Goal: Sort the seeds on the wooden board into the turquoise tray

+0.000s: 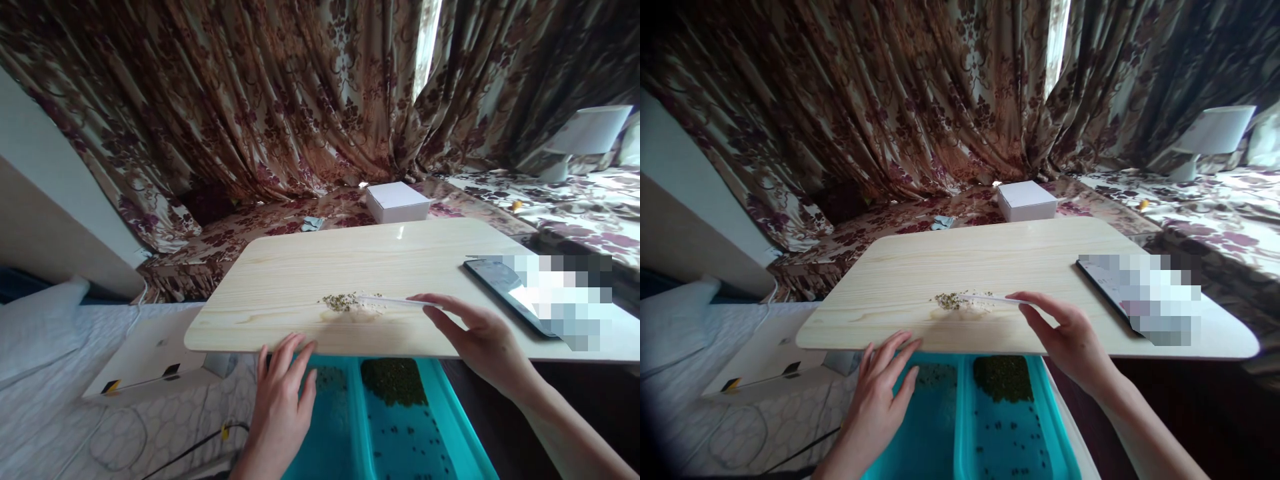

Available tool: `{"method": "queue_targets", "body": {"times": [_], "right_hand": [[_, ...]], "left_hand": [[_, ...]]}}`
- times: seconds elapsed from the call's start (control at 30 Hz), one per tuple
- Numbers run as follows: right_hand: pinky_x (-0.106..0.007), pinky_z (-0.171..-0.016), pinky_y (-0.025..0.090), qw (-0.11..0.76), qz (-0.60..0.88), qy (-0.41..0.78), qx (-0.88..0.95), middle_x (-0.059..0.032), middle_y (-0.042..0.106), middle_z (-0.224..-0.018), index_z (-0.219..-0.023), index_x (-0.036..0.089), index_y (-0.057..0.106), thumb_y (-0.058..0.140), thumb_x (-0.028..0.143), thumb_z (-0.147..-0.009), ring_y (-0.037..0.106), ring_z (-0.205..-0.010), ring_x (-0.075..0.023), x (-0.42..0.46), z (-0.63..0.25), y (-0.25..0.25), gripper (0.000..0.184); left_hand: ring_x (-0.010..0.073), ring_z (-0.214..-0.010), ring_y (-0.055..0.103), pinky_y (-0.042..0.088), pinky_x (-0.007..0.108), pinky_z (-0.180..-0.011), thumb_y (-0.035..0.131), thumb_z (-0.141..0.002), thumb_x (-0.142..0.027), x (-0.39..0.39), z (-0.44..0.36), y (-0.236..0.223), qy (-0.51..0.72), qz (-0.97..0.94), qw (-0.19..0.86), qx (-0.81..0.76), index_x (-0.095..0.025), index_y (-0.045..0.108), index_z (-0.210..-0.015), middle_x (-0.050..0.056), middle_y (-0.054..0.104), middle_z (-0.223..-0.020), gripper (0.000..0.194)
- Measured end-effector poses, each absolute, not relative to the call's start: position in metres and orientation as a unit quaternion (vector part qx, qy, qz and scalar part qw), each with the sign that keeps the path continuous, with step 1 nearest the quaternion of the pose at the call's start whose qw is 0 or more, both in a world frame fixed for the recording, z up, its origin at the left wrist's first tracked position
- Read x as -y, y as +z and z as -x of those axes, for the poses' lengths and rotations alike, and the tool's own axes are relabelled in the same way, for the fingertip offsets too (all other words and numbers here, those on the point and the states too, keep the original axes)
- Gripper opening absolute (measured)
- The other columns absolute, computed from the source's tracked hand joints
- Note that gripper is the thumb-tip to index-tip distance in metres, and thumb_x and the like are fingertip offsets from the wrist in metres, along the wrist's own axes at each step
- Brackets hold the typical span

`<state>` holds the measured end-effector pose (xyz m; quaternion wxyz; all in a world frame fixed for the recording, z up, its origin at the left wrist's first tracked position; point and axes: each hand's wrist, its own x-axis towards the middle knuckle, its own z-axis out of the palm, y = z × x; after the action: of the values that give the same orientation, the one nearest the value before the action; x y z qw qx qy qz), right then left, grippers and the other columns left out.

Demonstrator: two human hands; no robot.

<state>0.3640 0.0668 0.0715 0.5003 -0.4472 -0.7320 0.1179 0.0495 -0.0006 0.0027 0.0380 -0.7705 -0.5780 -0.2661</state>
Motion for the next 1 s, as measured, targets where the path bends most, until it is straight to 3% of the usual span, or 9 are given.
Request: {"method": "queue_targets", "body": {"times": [0.3,0.63,1.0], "right_hand": [[-0.029,-0.075,0.064,0.487,0.491,0.128,0.711,-0.0041,0.084,-0.088,-0.094,0.023,0.080,0.062,0.046,-0.092,0.080,-0.081,-0.0229,-0.079,-0.363,0.067,0.030],[-0.032,-0.083,0.062,0.453,0.462,0.162,0.745,-0.0025,0.084,-0.095,-0.098,0.024,0.079,0.057,0.040,-0.092,0.079,-0.088,-0.0226,-0.109,-0.348,0.077,0.028],[-0.029,-0.077,0.063,0.413,0.437,0.167,0.782,-0.0031,0.083,-0.096,-0.100,0.026,0.078,0.059,0.037,-0.092,0.079,-0.087,-0.0210,-0.073,-0.365,0.102,0.023]], "left_hand": [[0.0294,-0.131,0.058,0.034,0.056,-0.115,0.048,-0.097,-0.017,0.001,-0.049,0.002,-0.267,0.772,0.048,0.574,-0.024,0.063,-0.132,0.011,0.063,-0.141,0.039],[0.0281,-0.129,0.060,0.034,0.054,-0.116,0.048,-0.097,-0.018,0.002,-0.049,0.004,-0.266,0.771,0.049,0.576,-0.025,0.063,-0.133,0.010,0.064,-0.139,0.040],[0.0290,-0.131,0.059,0.035,0.055,-0.117,0.049,-0.096,-0.016,0.003,-0.051,0.005,-0.273,0.767,0.046,0.578,-0.025,0.065,-0.131,0.010,0.064,-0.140,0.040]]}}
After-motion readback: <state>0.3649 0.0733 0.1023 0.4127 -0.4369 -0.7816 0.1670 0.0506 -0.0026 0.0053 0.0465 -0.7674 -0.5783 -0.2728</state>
